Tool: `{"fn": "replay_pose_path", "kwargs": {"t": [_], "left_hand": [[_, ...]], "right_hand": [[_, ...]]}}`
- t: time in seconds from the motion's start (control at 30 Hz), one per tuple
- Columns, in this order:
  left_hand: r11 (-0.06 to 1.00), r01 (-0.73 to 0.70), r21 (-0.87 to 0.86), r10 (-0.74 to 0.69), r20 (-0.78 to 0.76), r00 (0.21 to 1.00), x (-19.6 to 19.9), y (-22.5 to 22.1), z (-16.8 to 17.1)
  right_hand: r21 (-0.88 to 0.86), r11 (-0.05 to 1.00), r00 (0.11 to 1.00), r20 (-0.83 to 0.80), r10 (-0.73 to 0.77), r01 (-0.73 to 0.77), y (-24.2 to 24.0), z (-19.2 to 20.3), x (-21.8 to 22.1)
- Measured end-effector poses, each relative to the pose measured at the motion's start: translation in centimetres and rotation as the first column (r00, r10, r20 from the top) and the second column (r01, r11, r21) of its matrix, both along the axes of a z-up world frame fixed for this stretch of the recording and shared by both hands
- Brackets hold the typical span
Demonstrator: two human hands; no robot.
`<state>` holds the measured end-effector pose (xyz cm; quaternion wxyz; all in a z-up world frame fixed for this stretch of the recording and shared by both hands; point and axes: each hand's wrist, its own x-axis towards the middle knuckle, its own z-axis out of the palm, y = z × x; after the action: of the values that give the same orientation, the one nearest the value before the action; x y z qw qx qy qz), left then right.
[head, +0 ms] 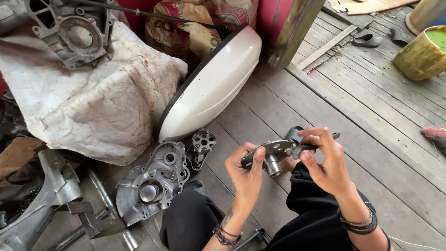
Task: Scrubbing and cleaning a metal engine component using a small metal tool to remove debris or smooth the surface.
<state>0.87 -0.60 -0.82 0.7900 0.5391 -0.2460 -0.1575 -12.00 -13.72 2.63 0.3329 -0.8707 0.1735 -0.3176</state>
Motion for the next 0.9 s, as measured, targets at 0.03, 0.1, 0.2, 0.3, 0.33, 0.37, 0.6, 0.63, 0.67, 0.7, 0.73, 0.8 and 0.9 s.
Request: {"fn": "replay_pose_path", "kwargs": {"t": [0.03, 0.1, 0.2, 0.3, 0.33, 0.37, 0.6, 0.63, 0.67, 0.7, 0.73, 0.8, 0.9], "left_hand": [[1.000, 0.004, 0.001, -0.004, 0.000, 1.000, 0.1, 0.2, 0.1], [1.000, 0.022, 0.009, -0.022, 0.007, 1.000, 0.2, 0.3, 0.4], [0.999, 0.042, 0.003, -0.042, -0.046, 0.998, 0.5, 0.1, -0.7], [0.999, 0.048, -0.015, -0.051, -0.285, 0.957, 0.7, -0.4, -2.6], [0.996, 0.086, -0.009, -0.085, -0.287, 0.954, 0.9, -0.3, -2.8], [0.994, 0.087, -0.070, -0.110, -0.501, 0.858, 1.1, -0.2, -3.2], [0.988, 0.155, -0.022, -0.124, -0.716, 0.687, 1.3, -0.4, 2.2], [0.983, 0.185, -0.019, -0.143, -0.717, 0.682, 1.3, -0.5, 1.9], [0.990, 0.144, 0.003, -0.094, -0.743, 0.662, 1.4, -0.3, 1.4], [0.994, 0.104, 0.027, -0.046, -0.767, 0.640, 1.6, -0.2, 1.1], [0.993, 0.113, 0.029, -0.050, -0.766, 0.641, 1.6, -0.1, 0.5], [0.988, 0.114, -0.103, -0.152, -0.773, 0.616, 2.1, 0.2, -0.6], [0.994, 0.107, -0.016, -0.086, -0.723, 0.685, 1.4, -0.3, 0.8]], "right_hand": [[0.001, 1.000, 1.000, 0.000, -0.004, 0.004, 0.1, 0.2, 0.4], [-0.020, 1.000, 1.000, -0.030, -0.001, 0.001, 0.4, 0.4, 0.6], [-0.003, 1.000, 1.000, -0.008, 0.008, -0.008, 0.4, 1.0, 1.0], [0.089, 0.996, 1.000, 0.018, 0.016, -0.017, 0.4, 1.7, 1.3], [0.095, 0.995, 1.000, 0.016, -0.022, 0.020, 0.7, 1.8, 1.7], [0.039, 0.998, 0.998, 0.039, -0.041, 0.039, 0.8, 1.9, 2.1], [-0.165, 0.977, 0.985, 0.131, -0.114, 0.135, 0.8, 2.1, 5.7], [-0.162, 0.973, 0.981, 0.130, -0.145, 0.165, 0.6, 1.7, 6.1], [-0.178, 0.973, 0.985, 0.118, -0.126, 0.146, 0.6, 1.2, 6.6], [-0.193, 0.973, 0.989, 0.105, -0.107, 0.126, 0.5, 0.7, 7.2], [-0.191, 0.972, 0.988, 0.106, -0.116, 0.135, 0.7, 0.6, 7.2], [-0.232, 0.970, 0.997, 0.022, -0.072, 0.075, 1.1, 0.7, 7.5], [-0.227, 0.972, 0.998, 0.017, -0.056, 0.058, 0.5, 0.3, 7.4]]}}
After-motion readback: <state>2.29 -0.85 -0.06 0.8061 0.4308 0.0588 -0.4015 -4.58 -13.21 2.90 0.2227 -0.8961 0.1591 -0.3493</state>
